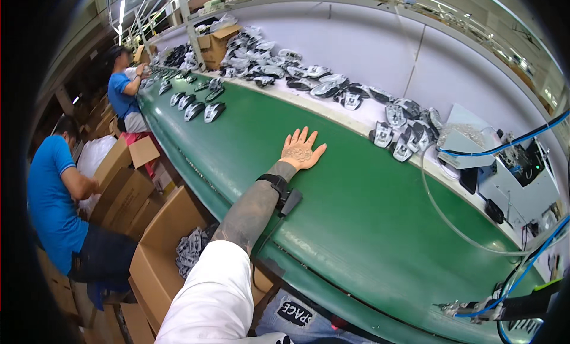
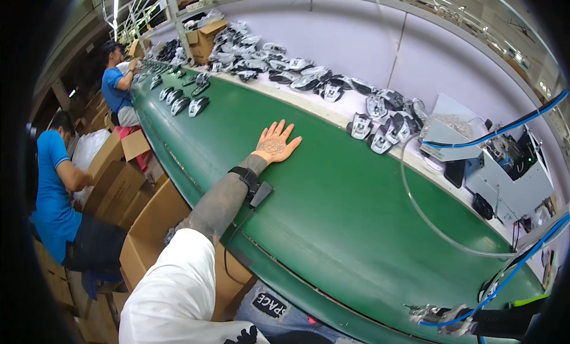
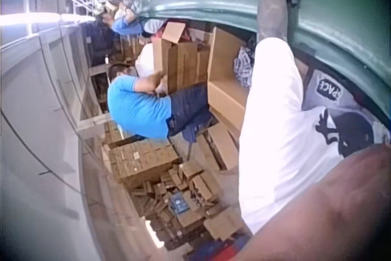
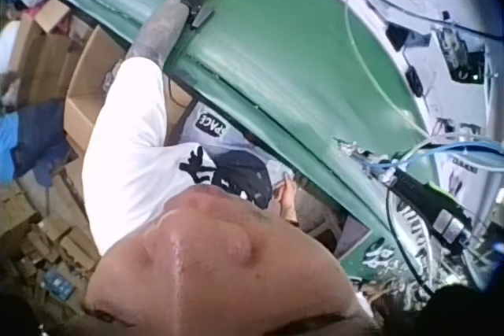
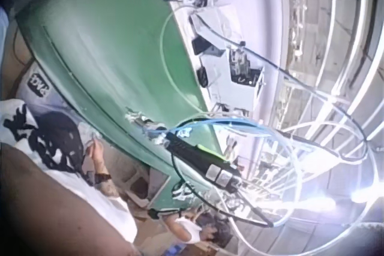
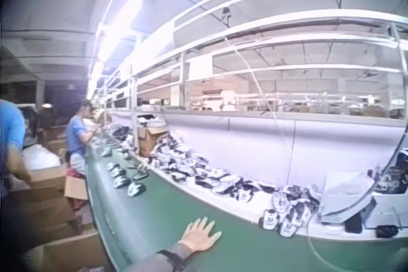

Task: Assembling the covers of computer mice and securing them with screws using an electric screwdriver.

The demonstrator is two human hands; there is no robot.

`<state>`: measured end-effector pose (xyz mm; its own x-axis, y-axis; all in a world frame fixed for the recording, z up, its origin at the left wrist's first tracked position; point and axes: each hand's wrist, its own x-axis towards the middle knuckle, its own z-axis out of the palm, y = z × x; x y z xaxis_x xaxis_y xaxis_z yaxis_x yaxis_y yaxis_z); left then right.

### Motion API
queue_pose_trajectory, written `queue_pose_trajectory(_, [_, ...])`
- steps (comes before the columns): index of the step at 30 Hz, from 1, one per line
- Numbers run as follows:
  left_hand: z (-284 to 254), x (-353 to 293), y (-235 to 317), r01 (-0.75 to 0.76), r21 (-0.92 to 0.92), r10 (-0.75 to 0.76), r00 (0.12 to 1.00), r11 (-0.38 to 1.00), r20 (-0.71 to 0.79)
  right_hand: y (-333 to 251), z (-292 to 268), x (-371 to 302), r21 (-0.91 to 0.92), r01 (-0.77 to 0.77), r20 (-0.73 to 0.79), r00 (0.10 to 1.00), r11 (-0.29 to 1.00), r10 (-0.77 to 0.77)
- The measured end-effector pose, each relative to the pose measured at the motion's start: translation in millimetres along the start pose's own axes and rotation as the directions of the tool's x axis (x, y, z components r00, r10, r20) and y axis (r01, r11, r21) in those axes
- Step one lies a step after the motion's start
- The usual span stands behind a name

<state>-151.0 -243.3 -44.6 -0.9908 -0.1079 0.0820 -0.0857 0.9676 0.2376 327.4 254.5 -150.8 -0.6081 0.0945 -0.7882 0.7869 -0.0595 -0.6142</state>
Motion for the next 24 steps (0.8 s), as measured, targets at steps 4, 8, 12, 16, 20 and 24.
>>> queue_pose_trajectory(4, [-2,-18,8,-0.019,0.073,0.034,0.976,0.997,-0.216,-29,-5,5,-0.077,-0.064,0.202,0.976,0.995,0.079])
queue_pose_trajectory(8, [18,-11,30,-0.023,-0.008,0.020,0.945,1.000,-0.328,-33,5,-7,-0.108,-0.097,0.034,0.994,0.989,0.102])
queue_pose_trajectory(12, [12,-23,15,0.003,-0.077,-0.020,0.977,0.997,-0.210,-37,54,-20,-0.094,0.140,-0.171,0.973,0.986,-0.155])
queue_pose_trajectory(16, [15,-22,10,-0.009,-0.040,-0.003,0.960,0.999,-0.281,-56,73,28,-0.121,0.064,0.187,0.982,0.991,-0.041])
queue_pose_trajectory(20, [11,-16,49,-0.189,0.073,0.199,0.828,0.979,-0.524,-40,30,56,-0.031,-0.056,0.383,0.922,0.998,0.064])
queue_pose_trajectory(24, [32,4,24,-0.244,0.286,0.362,0.786,0.927,-0.502,5,-30,15,-0.017,-0.113,0.254,0.961,0.993,0.114])
